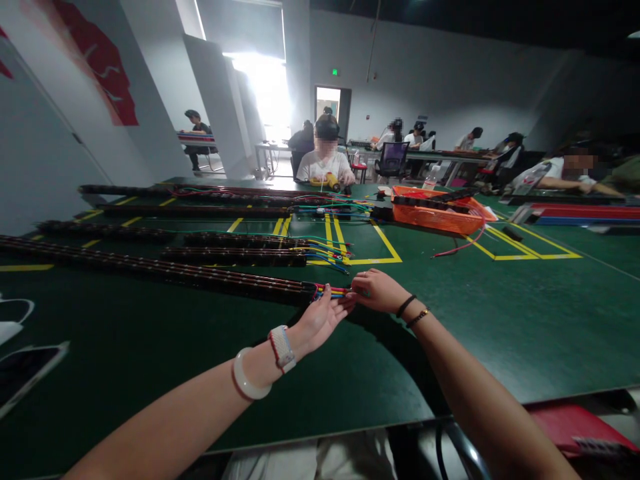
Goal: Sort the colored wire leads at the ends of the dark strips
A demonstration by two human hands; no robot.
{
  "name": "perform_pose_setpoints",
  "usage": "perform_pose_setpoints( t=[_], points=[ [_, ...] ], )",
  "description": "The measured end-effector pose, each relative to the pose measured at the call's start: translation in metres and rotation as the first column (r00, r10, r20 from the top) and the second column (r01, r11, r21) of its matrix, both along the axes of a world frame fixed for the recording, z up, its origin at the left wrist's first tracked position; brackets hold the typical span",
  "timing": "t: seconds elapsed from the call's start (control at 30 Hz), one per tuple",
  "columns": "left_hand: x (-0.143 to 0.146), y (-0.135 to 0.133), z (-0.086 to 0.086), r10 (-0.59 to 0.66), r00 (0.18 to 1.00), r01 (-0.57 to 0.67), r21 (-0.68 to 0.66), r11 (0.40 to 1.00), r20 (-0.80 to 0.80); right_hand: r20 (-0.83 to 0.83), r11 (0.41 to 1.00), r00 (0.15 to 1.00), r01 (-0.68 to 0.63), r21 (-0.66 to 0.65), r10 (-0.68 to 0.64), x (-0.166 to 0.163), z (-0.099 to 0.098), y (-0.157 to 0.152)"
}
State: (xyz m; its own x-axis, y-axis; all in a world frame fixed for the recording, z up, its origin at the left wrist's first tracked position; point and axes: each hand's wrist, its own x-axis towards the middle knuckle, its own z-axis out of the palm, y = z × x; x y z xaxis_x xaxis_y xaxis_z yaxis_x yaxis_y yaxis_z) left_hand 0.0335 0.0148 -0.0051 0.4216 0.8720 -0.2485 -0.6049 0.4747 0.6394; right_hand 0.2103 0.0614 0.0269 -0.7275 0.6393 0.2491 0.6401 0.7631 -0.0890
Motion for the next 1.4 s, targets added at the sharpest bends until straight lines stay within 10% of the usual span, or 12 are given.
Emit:
perform_pose_setpoints(
  t=[0.3, 0.6, 1.03, 1.23, 1.4],
  points=[
    [0.001, -0.002, 0.003, 0.004, 1.000, -0.004, 0.033, 0.999, -0.006, -0.439, 0.905, 0.837, 0.143, -0.400, -0.326, -0.007, -0.019, 0.011],
    [0.001, -0.003, 0.004, 0.005, 0.999, -0.005, 0.009, 1.000, 0.035, -0.435, 0.832, 0.758, 0.251, -0.494, -0.486, -0.017, -0.038, 0.030],
    [0.000, -0.002, 0.007, 0.016, 1.000, -0.016, -0.021, 1.000, 0.003, -0.371, 0.859, 0.833, 0.216, -0.463, -0.410, -0.010, -0.042, 0.028],
    [-0.001, -0.001, 0.006, -0.007, 1.000, 0.008, -0.042, 0.999, 0.030, -0.335, 0.919, 0.863, 0.309, -0.243, -0.379, 0.002, -0.018, 0.020],
    [-0.002, -0.001, 0.006, -0.019, 1.000, 0.020, -0.043, 0.999, 0.023, -0.213, 0.846, 0.949, 0.089, -0.525, -0.232, 0.015, -0.005, 0.012]
  ],
)
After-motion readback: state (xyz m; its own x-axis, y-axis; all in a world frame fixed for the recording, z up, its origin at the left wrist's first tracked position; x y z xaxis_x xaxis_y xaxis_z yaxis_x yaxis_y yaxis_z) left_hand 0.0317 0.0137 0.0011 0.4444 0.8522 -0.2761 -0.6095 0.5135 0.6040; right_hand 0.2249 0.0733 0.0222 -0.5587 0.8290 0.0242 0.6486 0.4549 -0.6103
